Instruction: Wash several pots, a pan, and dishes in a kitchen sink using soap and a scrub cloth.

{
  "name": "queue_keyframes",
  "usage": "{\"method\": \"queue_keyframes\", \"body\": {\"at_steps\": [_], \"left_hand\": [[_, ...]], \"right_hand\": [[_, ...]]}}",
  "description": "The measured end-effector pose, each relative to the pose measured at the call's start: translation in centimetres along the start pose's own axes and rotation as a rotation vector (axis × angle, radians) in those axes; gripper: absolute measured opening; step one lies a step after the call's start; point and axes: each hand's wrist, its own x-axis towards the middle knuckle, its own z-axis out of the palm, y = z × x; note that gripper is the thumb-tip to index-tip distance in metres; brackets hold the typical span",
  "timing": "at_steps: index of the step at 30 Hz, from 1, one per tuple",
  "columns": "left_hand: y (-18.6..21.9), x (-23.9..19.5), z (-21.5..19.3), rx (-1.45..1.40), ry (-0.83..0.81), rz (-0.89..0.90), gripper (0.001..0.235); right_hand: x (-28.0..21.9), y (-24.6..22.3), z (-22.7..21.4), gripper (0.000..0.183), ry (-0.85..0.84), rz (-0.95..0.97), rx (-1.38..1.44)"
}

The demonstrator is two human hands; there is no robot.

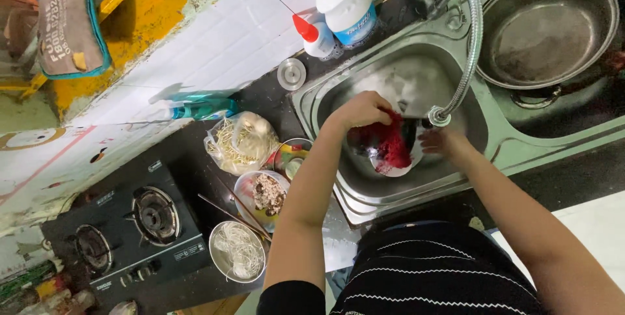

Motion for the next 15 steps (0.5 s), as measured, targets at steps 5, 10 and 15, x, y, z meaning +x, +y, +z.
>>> {"method": "queue_keyframes", "body": {"at_steps": [5, 10, 15], "left_hand": [[3.9, -1.5, 0.6, 0.068, -0.185, -0.010, 0.036], [5.4, -1.7, 1.9, 0.056, -0.318, -0.011, 0.036], [6.6, -1.7, 2.9, 0.093, -0.263, 0.135, 0.035]], "right_hand": [[4.1, 2.4, -0.2, 0.073, -0.064, 0.448, 0.037], [-1.9, -1.8, 3.7, 0.068, -0.138, 0.500, -0.463], [3.4, 3.6, -3.4, 0.039, -0.309, 0.431, -0.069]]}}
